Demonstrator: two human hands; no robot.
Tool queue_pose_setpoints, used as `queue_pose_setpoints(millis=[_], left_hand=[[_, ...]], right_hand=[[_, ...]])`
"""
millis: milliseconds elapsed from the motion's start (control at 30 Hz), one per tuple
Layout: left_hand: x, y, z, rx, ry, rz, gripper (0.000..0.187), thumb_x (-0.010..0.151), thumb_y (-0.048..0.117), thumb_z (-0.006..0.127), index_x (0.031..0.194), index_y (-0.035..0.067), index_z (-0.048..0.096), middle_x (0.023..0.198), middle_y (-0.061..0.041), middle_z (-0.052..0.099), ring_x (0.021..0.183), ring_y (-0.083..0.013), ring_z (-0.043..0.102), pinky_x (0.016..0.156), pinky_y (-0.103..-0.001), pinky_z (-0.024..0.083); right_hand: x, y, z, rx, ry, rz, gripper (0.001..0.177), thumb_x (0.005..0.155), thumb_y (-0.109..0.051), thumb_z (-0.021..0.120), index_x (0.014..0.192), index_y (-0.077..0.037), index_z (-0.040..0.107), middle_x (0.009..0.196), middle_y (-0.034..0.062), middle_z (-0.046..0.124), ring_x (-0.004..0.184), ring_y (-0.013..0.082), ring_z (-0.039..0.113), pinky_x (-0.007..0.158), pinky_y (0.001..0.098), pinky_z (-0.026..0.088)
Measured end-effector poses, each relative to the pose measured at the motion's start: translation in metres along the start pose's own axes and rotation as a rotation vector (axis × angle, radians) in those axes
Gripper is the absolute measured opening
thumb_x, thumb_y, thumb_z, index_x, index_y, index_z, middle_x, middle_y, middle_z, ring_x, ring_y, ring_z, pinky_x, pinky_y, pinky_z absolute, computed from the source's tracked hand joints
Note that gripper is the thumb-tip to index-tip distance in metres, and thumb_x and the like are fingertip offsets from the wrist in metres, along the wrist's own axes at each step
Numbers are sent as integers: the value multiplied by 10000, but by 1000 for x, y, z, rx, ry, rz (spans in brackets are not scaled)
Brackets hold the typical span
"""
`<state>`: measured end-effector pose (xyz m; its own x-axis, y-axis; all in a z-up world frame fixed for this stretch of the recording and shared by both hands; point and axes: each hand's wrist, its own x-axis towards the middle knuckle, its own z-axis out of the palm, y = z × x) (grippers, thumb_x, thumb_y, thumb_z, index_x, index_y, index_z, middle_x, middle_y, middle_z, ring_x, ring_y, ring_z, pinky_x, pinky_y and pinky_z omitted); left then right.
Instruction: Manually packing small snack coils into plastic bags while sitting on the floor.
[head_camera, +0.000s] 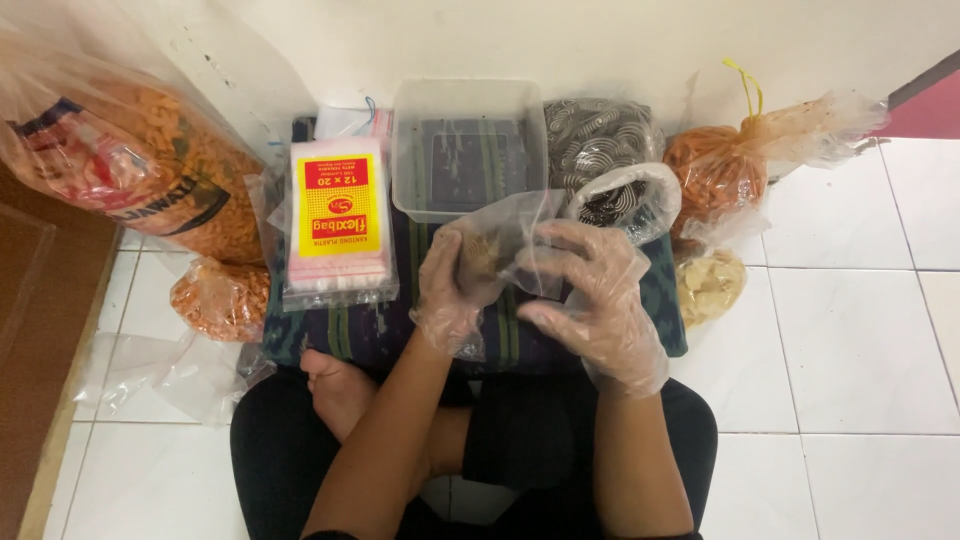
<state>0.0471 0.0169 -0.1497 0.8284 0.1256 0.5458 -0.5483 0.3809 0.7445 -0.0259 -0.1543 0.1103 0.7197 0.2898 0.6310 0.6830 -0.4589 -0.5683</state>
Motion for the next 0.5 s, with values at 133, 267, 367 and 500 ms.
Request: queue_pose_setpoints(millis=[133,267,367,500], left_hand=[[-5,2,1,-40,7,-33,680,905,234,768,1381,-118,432,1326,-227,515,1015,-230,602,961,-345,449],[20,56,35,-190,202,-270,475,939,109,663,1335,-38,445,1063,-193,584,834,-198,602,799,-329,497],[27,71,51,-240,375,-379,363,946,16,634,1271,36,474,901,-180,669,780,-202,641,686,-329,574],[24,77,54,312,195,50,383,852,70,764,1168,-47,580,1029,-199,692,906,-248,698,772,-352,620]], right_hand=[[-3,5,-2,-127,164,-153,185,916,-276,776,838,-108,773,1075,87,744,982,301,645,934,450,526],[-7,-3,-10,-189,328,-169,217,906,-228,801,778,-64,737,849,122,700,996,360,652,1100,522,441],[-16,11,-12,-249,334,-113,176,908,-182,822,797,-65,753,749,86,671,910,317,642,1180,504,366],[-18,20,-14,-201,270,-75,103,927,-128,784,891,-34,761,754,100,684,767,271,673,1211,485,327]])
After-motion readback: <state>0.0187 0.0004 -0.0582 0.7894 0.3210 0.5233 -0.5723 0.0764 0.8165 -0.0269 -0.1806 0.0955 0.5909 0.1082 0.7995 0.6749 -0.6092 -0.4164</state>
